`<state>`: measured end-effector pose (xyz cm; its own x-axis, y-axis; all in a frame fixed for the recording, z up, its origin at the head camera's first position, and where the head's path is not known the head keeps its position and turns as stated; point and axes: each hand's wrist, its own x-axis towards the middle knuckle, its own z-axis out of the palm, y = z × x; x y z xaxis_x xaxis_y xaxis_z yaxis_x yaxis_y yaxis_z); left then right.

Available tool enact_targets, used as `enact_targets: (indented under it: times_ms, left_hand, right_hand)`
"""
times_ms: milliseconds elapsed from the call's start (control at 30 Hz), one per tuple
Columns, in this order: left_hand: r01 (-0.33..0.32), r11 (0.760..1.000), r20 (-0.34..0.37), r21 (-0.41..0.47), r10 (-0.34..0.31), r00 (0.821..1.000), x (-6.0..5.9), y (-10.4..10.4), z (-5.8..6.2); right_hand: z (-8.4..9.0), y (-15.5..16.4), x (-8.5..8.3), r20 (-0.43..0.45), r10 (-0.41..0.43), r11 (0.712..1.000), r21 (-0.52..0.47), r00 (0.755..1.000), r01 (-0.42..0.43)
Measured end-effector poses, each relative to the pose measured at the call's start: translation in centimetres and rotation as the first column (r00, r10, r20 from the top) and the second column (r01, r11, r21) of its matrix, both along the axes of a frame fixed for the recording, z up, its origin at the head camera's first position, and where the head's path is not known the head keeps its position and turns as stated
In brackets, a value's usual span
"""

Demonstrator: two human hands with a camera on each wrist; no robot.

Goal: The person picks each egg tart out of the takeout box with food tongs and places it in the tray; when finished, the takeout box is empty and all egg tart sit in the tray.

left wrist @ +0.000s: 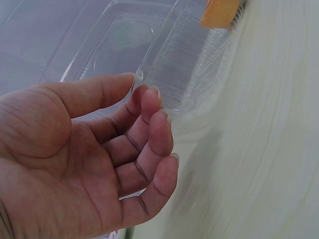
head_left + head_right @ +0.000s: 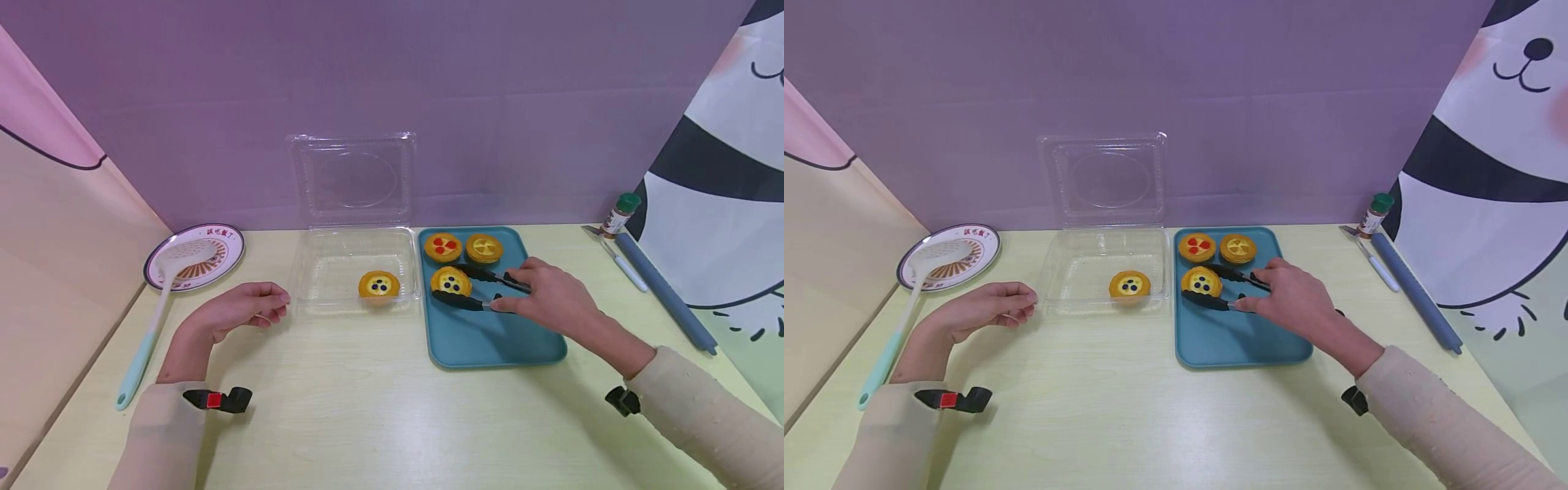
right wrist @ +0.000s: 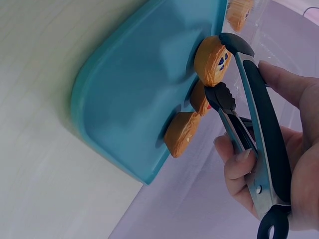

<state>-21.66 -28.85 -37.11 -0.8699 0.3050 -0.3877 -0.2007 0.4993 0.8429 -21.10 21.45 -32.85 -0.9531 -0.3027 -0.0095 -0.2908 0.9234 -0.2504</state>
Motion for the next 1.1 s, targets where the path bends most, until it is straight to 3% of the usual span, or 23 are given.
enact_targets:
  times_ms: [567, 1100]
  left_hand:
    - [0.005, 1.0, 0.002, 0.005, -0.005, 1.0, -0.04, 0.01, 0.04]
    - [0.003, 1.0, -0.002, 0.002, -0.003, 1.0, 0.02, 0.06, -0.01]
  right_hand:
    - [-0.1, 0.02, -0.1, 0.017, -0.014, 1.0, -0.008, 1.0, 0.014]
    - [-0.32, 0.09, -0.04, -0.019, -0.008, 0.999, -0.044, 1.0, 0.007]
